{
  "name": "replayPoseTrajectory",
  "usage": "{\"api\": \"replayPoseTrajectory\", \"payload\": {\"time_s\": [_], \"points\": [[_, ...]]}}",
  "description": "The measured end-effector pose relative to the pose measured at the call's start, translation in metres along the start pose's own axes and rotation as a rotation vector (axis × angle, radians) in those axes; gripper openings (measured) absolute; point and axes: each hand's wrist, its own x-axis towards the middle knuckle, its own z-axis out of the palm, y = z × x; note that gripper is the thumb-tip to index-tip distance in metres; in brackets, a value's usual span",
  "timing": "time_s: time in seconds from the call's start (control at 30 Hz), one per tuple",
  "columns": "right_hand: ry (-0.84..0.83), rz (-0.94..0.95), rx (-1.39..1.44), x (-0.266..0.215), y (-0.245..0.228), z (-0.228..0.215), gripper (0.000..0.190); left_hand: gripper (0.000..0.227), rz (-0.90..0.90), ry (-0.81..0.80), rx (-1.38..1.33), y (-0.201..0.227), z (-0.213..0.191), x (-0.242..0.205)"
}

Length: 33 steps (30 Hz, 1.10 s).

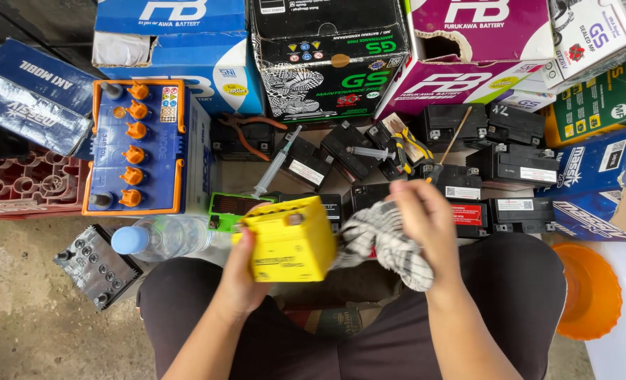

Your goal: Cleaning a battery casing with a cloth and using a screwdriver to adjust it

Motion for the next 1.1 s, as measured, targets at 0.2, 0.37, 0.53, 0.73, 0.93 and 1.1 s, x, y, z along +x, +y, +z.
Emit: {"api": "replayPoseTrajectory", "payload": {"time_s": [0.2,0.37,0.53,0.73,0.93,1.1], "points": [[0.142,-0.355,-0.03,-0.04,-0.019,0.024,0.033,0.054,-0.035,-0.126,0.028,-0.043,0.03,0.007],[-0.07,-0.639,-0.338,-0.056,0.001,0.017,0.057,0.057,-0.122,-0.195,0.078,-0.018,0.055,0.009],[0.062,-0.777,-0.374,-0.059,0.009,0.013,0.04,0.055,-0.172,-0.154,-0.038,-0.024,0.072,0.015],[0.0,-0.736,-0.23,-0.025,0.023,-0.001,0.036,0.049,-0.172,-0.243,0.01,-0.039,0.054,0.026],[0.057,-0.72,-0.192,-0.033,0.042,0.01,0.051,0.056,-0.143,-0.304,0.055,-0.041,0.036,0.016],[-0.031,-0.751,-0.254,-0.053,0.041,0.012,0.043,0.06,-0.141,-0.194,0.023,-0.023,0.034,0.023]]}}
